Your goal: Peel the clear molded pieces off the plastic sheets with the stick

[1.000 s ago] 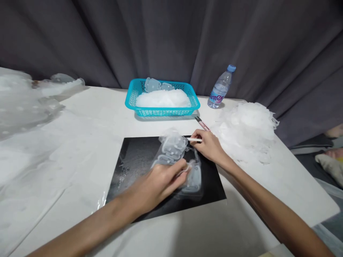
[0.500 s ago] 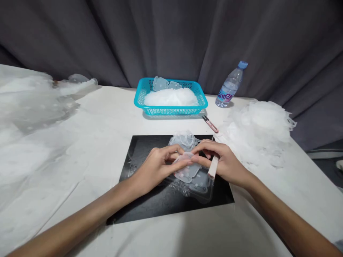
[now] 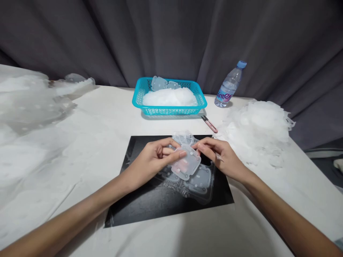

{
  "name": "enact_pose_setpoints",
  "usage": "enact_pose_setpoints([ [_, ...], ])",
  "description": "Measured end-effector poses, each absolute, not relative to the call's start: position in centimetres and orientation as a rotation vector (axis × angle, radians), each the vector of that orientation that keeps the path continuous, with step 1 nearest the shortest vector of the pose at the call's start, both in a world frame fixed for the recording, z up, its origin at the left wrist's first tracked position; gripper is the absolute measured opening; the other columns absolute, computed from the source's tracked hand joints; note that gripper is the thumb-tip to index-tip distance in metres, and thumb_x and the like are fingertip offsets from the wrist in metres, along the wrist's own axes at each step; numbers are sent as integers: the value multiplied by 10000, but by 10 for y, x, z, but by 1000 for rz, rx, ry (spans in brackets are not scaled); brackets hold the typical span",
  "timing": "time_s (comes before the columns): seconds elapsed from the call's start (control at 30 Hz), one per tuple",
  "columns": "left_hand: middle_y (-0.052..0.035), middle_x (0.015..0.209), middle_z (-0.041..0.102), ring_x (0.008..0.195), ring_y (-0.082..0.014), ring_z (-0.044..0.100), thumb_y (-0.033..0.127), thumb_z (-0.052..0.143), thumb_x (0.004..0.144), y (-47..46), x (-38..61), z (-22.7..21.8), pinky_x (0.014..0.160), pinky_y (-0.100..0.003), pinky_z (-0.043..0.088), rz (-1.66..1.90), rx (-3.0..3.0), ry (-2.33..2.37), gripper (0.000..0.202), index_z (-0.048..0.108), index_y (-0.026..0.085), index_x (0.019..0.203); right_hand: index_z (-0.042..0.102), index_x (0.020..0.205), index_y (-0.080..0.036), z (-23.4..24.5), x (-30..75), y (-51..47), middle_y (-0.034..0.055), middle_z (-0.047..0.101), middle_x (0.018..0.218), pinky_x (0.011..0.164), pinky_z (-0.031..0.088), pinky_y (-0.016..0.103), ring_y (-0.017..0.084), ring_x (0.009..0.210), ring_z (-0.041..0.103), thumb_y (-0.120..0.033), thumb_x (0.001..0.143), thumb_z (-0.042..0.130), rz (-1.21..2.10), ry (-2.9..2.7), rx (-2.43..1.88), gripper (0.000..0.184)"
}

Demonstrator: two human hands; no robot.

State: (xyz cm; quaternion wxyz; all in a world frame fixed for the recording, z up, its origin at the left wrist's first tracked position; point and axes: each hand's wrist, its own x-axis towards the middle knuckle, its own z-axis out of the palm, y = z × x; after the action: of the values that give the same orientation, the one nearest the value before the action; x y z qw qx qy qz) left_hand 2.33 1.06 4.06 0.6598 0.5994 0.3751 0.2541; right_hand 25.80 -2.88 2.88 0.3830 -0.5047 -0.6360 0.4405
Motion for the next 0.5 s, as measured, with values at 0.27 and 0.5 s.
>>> enact_pose_setpoints([
  [0.27, 13, 677, 764, 670, -168, 767, 413, 805, 877, 24, 15, 38, 646, -215, 588, 653, 1303, 813, 305, 623, 180, 947, 696, 919, -216, 12, 276, -20, 39, 735, 845, 746, 442, 329, 204, 804, 649, -341, 1038, 590, 333, -2052, -1479, 203],
  [0.5, -12, 890, 806, 805, -178, 806, 400, 774, 928, 29, 11, 34, 806, -271, 642, 676, 1179, 696, 296, 590, 197, 1040, 604, 997, -213, 23, 270, -31, 27, 661, 950, 750, 454, 326, 220, 906, 609, -490, 913, 765, 586, -2450, -1372, 332],
])
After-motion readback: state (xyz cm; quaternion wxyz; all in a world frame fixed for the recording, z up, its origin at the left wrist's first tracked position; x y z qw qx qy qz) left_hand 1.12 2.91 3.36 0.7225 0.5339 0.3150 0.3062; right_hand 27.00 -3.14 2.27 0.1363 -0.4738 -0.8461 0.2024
